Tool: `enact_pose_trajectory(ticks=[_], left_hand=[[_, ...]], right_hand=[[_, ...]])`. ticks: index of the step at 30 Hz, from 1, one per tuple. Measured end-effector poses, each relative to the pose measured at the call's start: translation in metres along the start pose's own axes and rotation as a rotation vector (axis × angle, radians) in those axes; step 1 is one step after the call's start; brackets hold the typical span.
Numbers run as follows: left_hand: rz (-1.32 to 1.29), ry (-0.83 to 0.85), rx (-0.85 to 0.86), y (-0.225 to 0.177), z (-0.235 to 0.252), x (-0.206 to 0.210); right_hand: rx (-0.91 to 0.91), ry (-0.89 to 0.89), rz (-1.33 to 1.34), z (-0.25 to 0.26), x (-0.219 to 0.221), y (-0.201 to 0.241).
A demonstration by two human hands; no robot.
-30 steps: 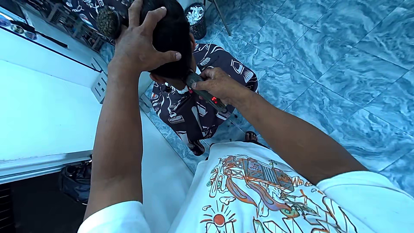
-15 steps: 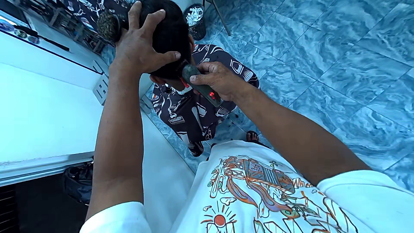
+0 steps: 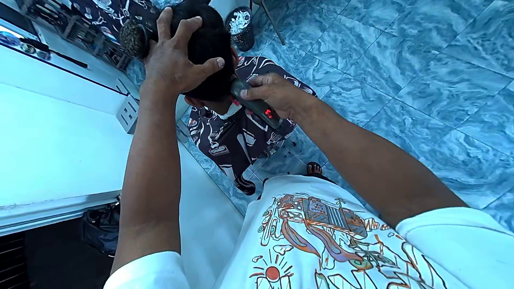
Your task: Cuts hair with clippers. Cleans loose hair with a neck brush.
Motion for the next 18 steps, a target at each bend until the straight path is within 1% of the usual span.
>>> enact_pose_trajectory(ticks=[1, 2, 6, 7, 10, 11, 14, 15, 16, 18], left_hand=[[0.0, 0.002, -0.007, 0.0, 0.0, 0.0], [0.0, 0.003, -0.009, -0.001, 0.0, 0.0], [0.007, 0.007, 0.0, -0.002, 0.001, -0.001], [0.01, 0.004, 0.005, -0.002, 0.001, -0.001], [0.014, 0.004, 0.009, -0.002, 0.001, 0.0], [0.013, 0.006, 0.012, -0.002, 0.0, -0.001], [0.007, 0.01, 0.021, -0.003, -0.001, -0.002], [0.009, 0.006, 0.024, -0.003, -0.001, -0.002], [0.012, 0.006, 0.022, -0.003, 0.0, -0.002], [0.011, 0.018, 0.011, -0.004, -0.001, -0.002]], right_hand=[[-0.046, 0.049, 0.038, 0.0, 0.0, 0.003], [-0.055, 0.074, 0.042, -0.001, 0.0, 0.006], [0.112, -0.057, -0.132, -0.001, -0.002, -0.001], [0.101, -0.055, -0.115, 0.0, -0.004, -0.001], [-0.037, 0.059, 0.025, -0.002, -0.004, 0.01], [-0.039, 0.06, 0.021, -0.003, -0.003, 0.013], [0.08, -0.035, -0.156, -0.005, -0.002, 0.008], [0.097, -0.042, -0.166, -0.004, -0.003, 0.006], [0.082, -0.032, -0.138, -0.003, -0.004, 0.007], [-0.003, 0.037, -0.03, -0.003, -0.004, 0.013]])
Point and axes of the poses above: each hand's wrist, its own z-axis towards the middle knuckle, its own x-axis out of the palm, y = z × x, the point moved 3 cm from there along z, towards the middle knuckle, and after that the axes turned 9 degrees about x, right-handed, at the moved point
